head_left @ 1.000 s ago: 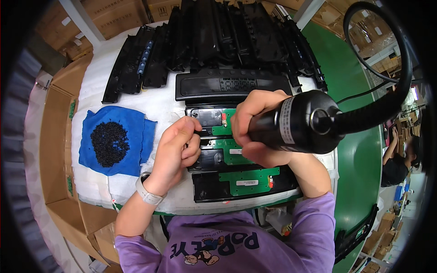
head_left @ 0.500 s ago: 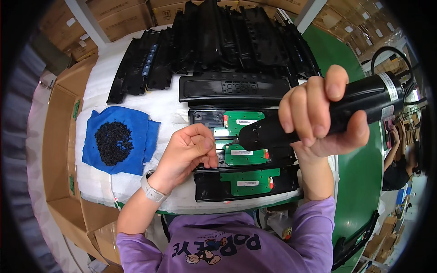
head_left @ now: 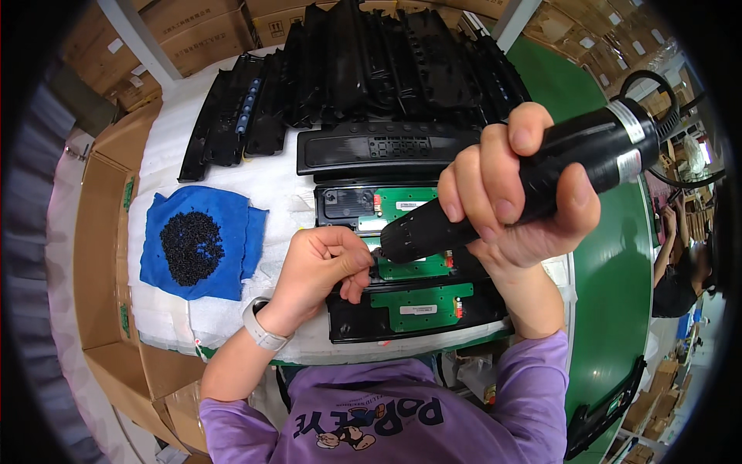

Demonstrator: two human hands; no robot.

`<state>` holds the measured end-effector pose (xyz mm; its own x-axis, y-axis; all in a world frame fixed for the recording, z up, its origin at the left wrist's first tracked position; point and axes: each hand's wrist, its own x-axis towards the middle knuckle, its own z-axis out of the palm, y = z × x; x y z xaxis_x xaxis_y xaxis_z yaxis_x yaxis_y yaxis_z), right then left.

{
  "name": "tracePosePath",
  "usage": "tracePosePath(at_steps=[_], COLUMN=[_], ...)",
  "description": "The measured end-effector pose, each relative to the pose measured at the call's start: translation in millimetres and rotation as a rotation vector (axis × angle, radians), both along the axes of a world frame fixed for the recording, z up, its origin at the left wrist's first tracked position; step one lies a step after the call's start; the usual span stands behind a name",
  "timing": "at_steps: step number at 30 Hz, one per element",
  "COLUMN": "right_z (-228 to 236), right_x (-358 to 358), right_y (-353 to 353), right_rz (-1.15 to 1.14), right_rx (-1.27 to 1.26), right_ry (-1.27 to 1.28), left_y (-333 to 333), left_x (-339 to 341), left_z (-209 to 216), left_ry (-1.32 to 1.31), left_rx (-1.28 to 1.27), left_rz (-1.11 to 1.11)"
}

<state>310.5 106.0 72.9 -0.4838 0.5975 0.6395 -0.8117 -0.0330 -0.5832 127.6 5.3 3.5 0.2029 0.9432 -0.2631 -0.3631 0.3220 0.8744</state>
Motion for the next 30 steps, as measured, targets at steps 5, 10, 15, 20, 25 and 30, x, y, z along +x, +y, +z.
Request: tracePosePath(at_steps=[5,10,15,20,25,30], right_z=[5.3,1.7,-7.0,-19.1,-24.5,-23.2], right_x=[-7.1,-9.4,-4.3,-8.5,-12.4,-17.6], right_y=[-9.0,-7.7,12.7,18.0,19.5,16.1], right_rz=[-0.197,-0.228,-0.243,-0.362,-0.343,-0.333], right_rx=[-0.269,-0.287,-0.139,0.029,0.072,0.148], right_ry=[-0.040,-0.060,-0.189,-0.469,-0.500,-0.544], left_y=[0.5,0.5,6.4,15.0,16.6,15.8], left_x=[4.0,3.5,0.6,-11.4,-8.7,-4.8], left_z=[2.8,2.0,5.2,-0.8,2.8,1.9], left_ry=[0.078,0.031,0.181,-0.074,-0.082,-0.036], left_rx=[0.016,-0.019,0.133,0.183,0.133,0.109], left_rz=[0.031,0.053,0.262,0.350,0.353,0.347])
